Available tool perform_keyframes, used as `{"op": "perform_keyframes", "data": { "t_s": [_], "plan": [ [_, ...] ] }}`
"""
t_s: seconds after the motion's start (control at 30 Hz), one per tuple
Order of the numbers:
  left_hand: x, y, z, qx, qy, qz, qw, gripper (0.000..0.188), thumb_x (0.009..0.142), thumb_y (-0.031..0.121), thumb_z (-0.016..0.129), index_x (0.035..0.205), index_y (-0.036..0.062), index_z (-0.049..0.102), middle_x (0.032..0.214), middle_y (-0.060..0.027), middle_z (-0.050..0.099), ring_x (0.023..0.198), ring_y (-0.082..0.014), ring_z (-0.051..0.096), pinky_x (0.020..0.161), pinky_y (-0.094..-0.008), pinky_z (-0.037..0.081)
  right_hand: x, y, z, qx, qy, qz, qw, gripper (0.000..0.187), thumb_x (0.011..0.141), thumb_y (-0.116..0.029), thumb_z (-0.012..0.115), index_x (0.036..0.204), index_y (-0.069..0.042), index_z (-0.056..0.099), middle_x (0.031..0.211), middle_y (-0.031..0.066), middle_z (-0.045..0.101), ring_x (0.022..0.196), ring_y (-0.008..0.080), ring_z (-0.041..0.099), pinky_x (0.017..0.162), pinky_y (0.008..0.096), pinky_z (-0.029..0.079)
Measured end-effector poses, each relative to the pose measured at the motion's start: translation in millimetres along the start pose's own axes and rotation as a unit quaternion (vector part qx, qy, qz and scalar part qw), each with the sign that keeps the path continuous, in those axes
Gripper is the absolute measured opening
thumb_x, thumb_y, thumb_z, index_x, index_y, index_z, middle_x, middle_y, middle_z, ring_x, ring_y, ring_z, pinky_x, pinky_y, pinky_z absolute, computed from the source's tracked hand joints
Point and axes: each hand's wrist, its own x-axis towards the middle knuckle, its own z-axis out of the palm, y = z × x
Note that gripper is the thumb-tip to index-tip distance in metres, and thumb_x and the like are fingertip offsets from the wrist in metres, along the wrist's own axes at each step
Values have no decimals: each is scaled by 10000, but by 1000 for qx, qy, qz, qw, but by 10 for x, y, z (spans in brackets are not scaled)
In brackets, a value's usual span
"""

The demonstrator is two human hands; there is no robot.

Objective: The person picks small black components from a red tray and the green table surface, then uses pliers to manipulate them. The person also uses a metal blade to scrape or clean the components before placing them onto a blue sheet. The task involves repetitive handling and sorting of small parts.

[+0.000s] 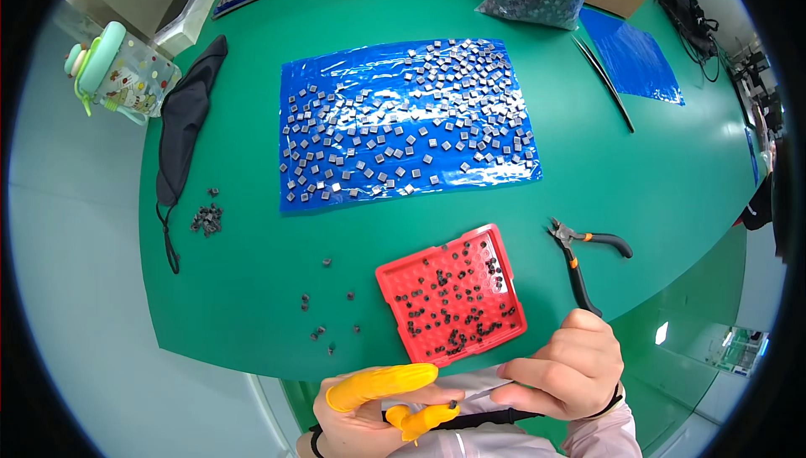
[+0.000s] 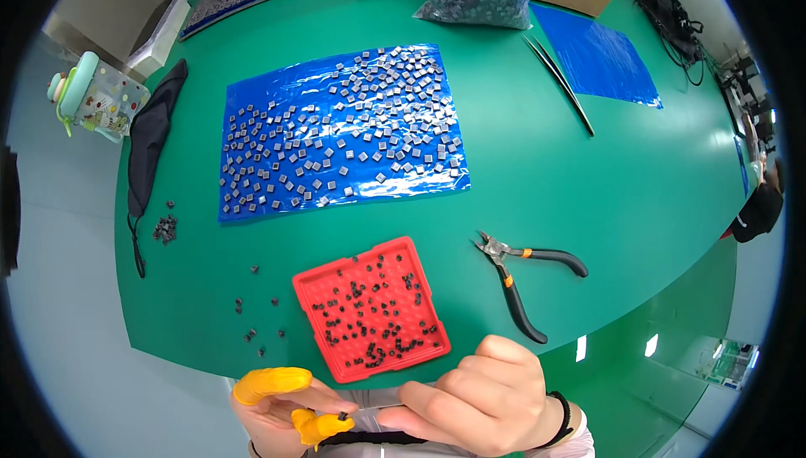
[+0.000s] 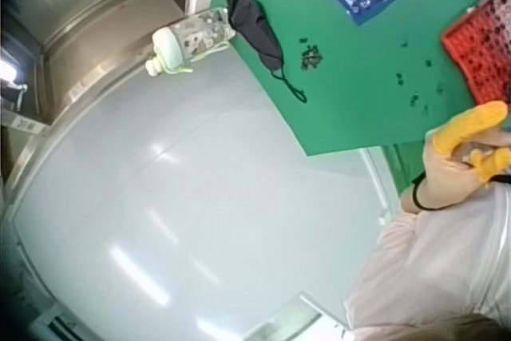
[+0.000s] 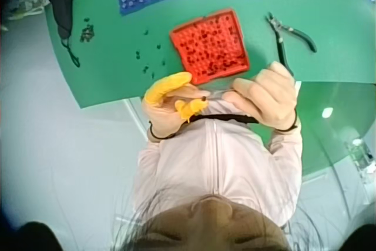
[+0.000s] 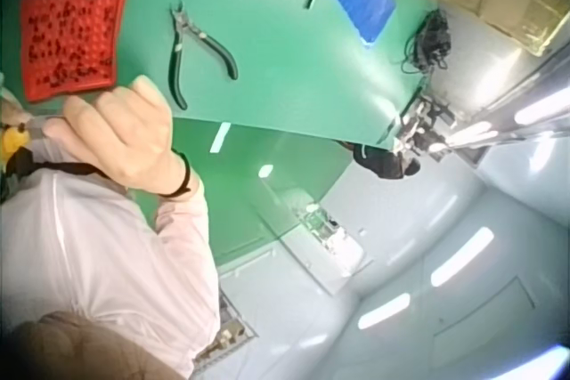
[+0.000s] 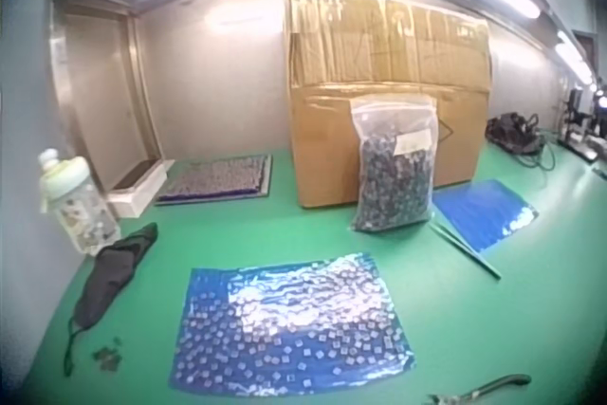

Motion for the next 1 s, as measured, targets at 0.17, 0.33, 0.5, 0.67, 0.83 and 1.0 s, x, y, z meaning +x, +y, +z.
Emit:
{"op": "perform_keyframes", "data": {
  "t_s": [0.17,0.33,0.5,0.67,0.83,1.0],
  "plan": [
    [4,8,5,24,2,13,1000,518,719,-80,753,1186,-98,528,875,-193,691,757,-199,666,686,-278,535,14,-11,3,-10,0,9,1000,290,699,-410,779,718,-142,670,524,-75,492,437,102,380,479,271,238],
    [-7,-21,-19,14,0,21,1000,516,716,-94,745,1186,-87,530,881,-207,690,764,-210,669,683,-292,539,22,-23,-2,-31,2,1,1000,289,694,-409,780,724,-143,669,522,-76,493,437,97,384,480,269,240],
    [-24,-82,-44,42,-5,69,997,506,713,-104,740,1174,-70,534,881,-223,688,751,-227,666,673,-300,541,16,-44,-27,-36,-6,2,999,274,693,-398,782,730,-150,670,521,-81,496,415,85,381,447,257,236],
    [0,-99,-19,34,-7,104,994,511,706,-110,739,1174,-29,548,868,-240,682,739,-247,665,635,-315,546,13,-77,-40,-12,-24,31,999,259,684,-376,792,720,-149,673,514,-84,503,395,77,377,409,250,236],
    [10,-140,-21,-4,-6,112,994,506,708,-116,729,1173,-19,555,875,-251,675,731,-254,663,602,-313,549,27,-44,15,73,-23,71,995,243,683,-341,800,700,-130,682,506,-72,518,387,88,394,400,256,251],
    [-45,-92,198,-147,125,56,980,463,738,-112,700,1171,-26,559,888,-271,665,725,-258,660,593,-312,556,40,-50,55,121,-13,86,989,215,692,-294,804,694,-116,684,525,-62,557,384,96,402,394,260,262]
  ]
}}
